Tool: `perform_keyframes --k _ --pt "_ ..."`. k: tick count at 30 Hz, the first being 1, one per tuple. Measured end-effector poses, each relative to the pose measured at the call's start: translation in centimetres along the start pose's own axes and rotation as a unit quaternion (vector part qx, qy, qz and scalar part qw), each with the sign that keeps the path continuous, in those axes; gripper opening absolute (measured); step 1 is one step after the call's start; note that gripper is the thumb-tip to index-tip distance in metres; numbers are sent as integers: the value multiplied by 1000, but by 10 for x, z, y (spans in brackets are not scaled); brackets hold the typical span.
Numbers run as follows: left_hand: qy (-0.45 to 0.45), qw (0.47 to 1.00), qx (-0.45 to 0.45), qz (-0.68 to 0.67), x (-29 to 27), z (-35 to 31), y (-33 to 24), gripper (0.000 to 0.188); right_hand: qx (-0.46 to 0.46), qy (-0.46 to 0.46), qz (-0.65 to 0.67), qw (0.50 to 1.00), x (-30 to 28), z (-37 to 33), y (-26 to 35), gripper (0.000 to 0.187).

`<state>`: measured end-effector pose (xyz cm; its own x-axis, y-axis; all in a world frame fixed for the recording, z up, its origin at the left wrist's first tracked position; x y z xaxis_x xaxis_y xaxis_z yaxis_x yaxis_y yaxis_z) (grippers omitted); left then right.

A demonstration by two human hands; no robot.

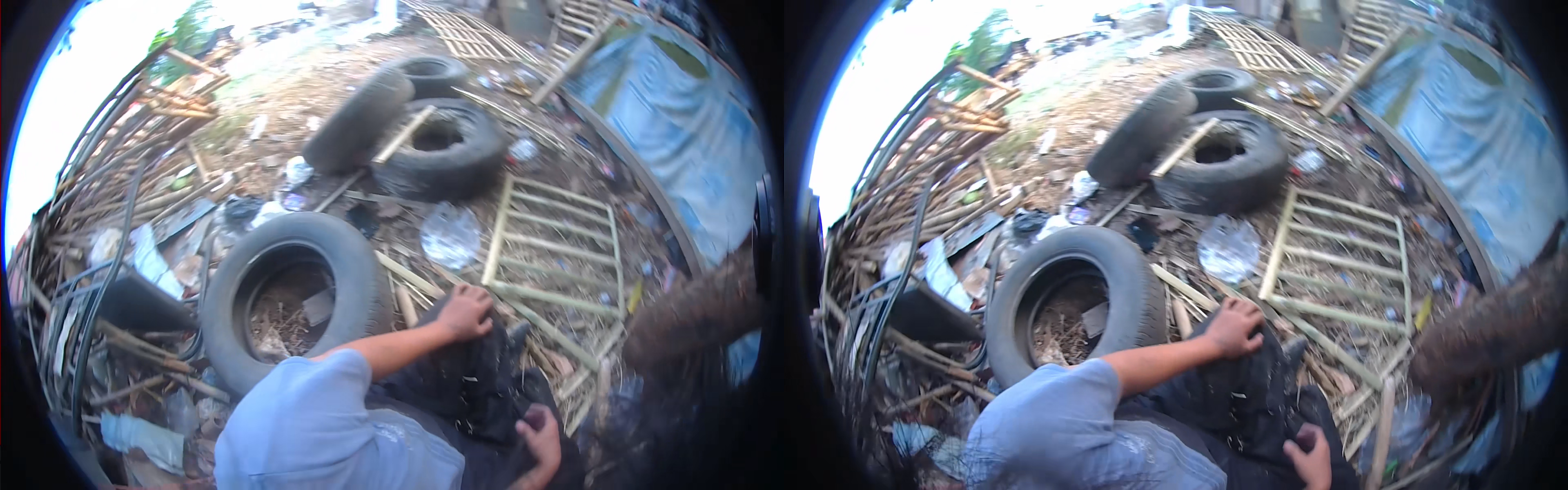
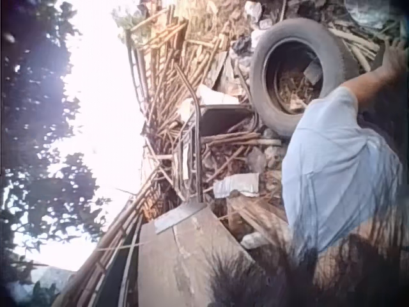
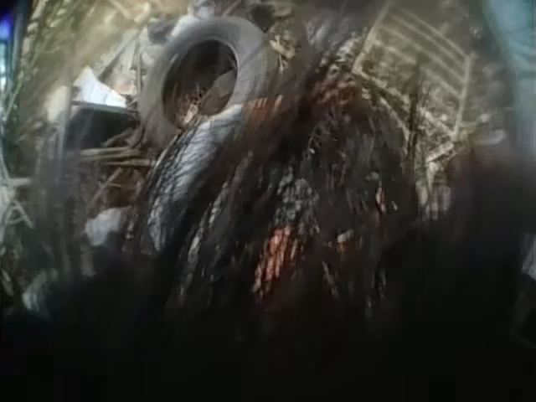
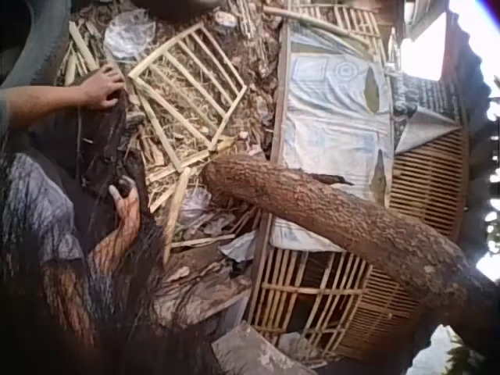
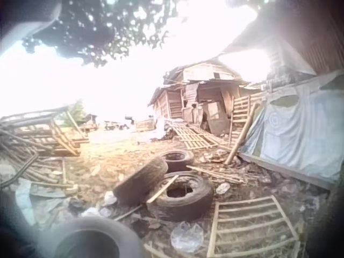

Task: The person constructs a bamboo grid by placing bamboo strips across a frame and striking them with a bamboo section to secure the joints.

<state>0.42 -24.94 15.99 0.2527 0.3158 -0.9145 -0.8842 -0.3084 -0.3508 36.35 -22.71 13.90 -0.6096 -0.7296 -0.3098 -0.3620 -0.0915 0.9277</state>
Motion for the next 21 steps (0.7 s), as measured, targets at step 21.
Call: perform_keyframes --k 21 --pt "648 428 264 -572 -176 -121 -145 38 -10 226 176 958 41 -23 114 62"
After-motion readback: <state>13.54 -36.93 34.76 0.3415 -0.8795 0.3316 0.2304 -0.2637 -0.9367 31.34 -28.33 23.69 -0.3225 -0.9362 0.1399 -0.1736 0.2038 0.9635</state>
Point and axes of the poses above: each hand's wrist, its own z-axis towards the middle knuckle, its own x-axis out of the palm, y = z × x, the point moved 3 cm from there along z, towards the middle knuckle, and after that the axes turned 10 degrees about -x, right-handed, at the moved point
